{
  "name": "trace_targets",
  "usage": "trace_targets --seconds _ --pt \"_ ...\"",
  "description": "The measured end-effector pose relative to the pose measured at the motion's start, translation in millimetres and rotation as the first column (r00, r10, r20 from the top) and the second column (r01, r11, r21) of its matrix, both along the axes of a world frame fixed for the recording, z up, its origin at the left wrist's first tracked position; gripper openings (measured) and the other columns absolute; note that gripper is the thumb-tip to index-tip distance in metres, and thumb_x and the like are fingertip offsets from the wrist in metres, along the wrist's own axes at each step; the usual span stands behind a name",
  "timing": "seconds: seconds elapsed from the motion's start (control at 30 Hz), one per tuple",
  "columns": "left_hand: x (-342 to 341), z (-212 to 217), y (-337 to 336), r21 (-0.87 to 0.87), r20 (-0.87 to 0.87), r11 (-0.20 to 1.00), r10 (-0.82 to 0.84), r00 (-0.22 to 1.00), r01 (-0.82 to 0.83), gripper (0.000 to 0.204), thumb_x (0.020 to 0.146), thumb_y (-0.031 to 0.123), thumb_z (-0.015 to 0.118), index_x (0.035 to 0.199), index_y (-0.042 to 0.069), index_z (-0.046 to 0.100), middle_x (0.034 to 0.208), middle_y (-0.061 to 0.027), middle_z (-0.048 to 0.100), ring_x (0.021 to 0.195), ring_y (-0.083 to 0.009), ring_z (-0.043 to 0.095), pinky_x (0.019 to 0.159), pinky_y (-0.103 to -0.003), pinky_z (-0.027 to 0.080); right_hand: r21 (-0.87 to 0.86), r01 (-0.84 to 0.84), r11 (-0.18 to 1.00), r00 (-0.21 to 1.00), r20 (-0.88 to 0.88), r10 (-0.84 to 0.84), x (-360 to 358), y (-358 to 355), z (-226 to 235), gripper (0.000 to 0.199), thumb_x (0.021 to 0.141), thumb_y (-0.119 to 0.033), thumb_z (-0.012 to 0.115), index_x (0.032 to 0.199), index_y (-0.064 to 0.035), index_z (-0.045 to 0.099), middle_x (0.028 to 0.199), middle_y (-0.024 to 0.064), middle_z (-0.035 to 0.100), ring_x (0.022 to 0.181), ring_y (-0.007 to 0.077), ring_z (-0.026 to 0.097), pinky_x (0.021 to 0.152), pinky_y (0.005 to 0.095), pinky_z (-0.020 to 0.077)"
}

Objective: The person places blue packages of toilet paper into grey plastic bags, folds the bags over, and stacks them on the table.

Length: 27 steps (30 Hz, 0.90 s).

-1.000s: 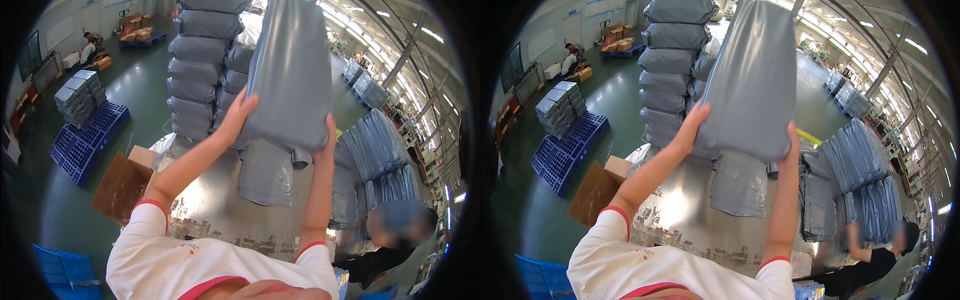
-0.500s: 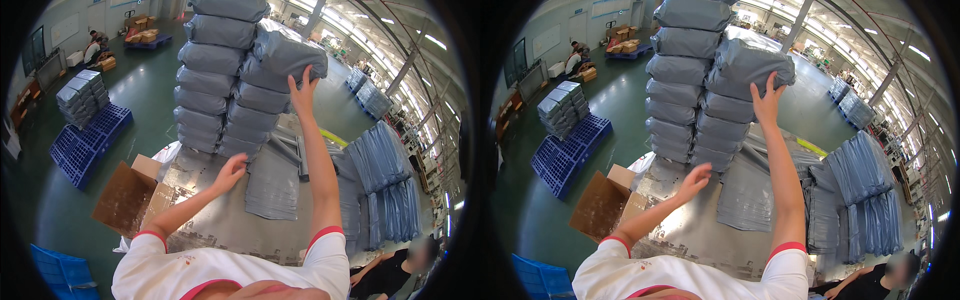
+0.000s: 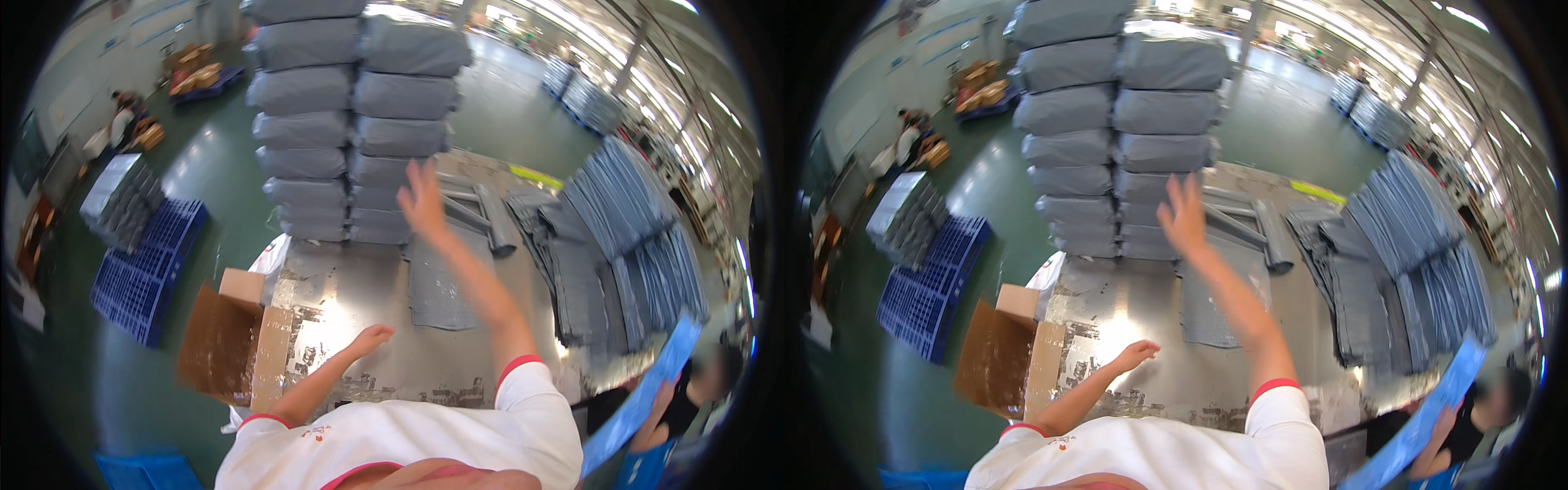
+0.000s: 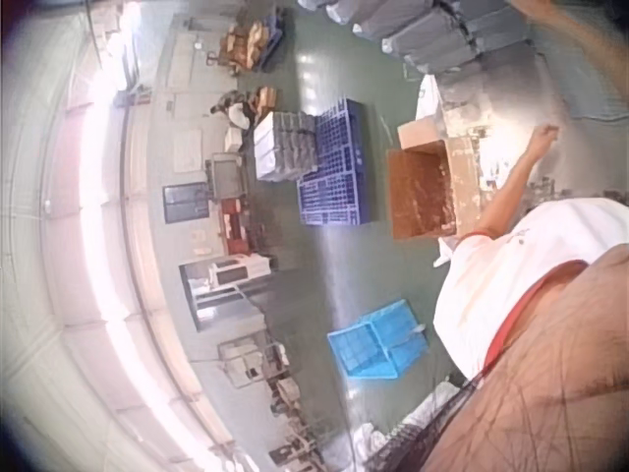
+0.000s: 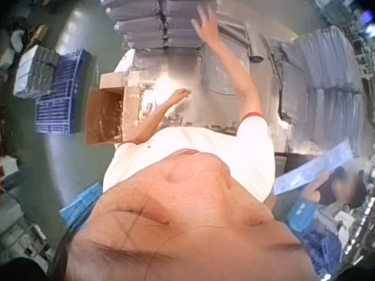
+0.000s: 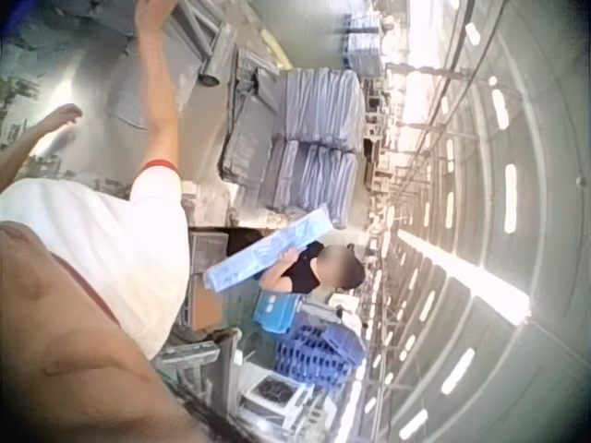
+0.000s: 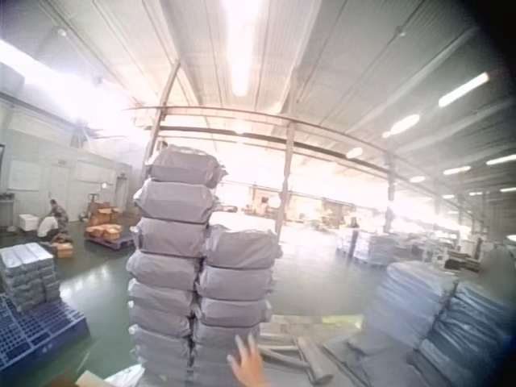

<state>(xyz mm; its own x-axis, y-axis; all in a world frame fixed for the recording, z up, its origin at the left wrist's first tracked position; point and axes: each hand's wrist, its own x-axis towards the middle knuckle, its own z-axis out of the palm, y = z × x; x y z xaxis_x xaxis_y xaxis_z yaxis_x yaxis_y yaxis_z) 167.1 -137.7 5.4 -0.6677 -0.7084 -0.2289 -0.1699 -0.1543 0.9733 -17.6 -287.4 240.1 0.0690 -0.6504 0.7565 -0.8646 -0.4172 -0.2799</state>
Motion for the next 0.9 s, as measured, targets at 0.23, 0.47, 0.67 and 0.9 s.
trace_targets --seconds 0.23,0.47,0.67,0.9 --pt "74.6 -147.3 90.4 0.702 0.093 0.694 -0.314 0.945 0.161 0.038 0.081 0.033 0.037 0.089 -0.001 0.051 0.076 -0.0069 0.058 0.064 -0.0143 0.053 0.054 -0.025 0.042 0.844 -0.393 0.366 0.560 0.535 -0.632 -35.9 321.9 -335.9 0.021 0.077 -0.020 0.045 0.069 -0.0038 0.054 0.059 0.0071 0.053 0.051 0.0127 0.050 0.044 0.0254 0.0395" --pt "77.6 -139.9 115.8 0.713 0.438 0.649 -0.114 0.892 -0.267 0.062 0.080 0.051 0.026 0.077 -0.004 0.054 0.067 -0.0126 0.058 0.053 -0.0178 0.054 0.045 -0.022 0.042 0.523 -0.498 0.691 -0.456 0.520 -0.722 -78.4 515.3 -347.3 0.045 0.075 -0.045 0.044 0.091 -0.0039 0.050 0.087 0.0087 0.057 0.075 0.0154 0.056 0.049 0.0175 0.0412" --pt "77.9 -120.1 110.8 0.644 0.466 0.742 -0.188 0.865 -0.185 0.074 0.074 0.061 0.018 0.071 -0.003 0.054 0.059 -0.0109 0.057 0.037 -0.0147 0.045 0.035 -0.022 0.034 0.639 -0.554 0.534 -0.359 0.395 -0.846 -86.6 490.7 -351.1 0.055 0.071 -0.054 0.044 0.090 -0.0027 0.051 0.086 0.0078 0.058 0.072 0.0143 0.058 0.043 0.0159 0.0377" --pt "68.6 -114.2 120.7 0.518 0.520 0.839 -0.155 0.840 -0.166 0.079 0.071 0.065 0.011 0.077 0.000 0.055 0.060 -0.0079 0.058 0.036 -0.0125 0.040 0.036 -0.023 0.029 0.675 -0.506 0.537 -0.347 0.411 -0.843 -84.7 491.7 -342.8 0.064 0.068 -0.062 0.036 0.085 -0.0027 0.053 0.080 0.0071 0.059 0.062 0.0139 0.059 0.038 0.0172 0.0360"
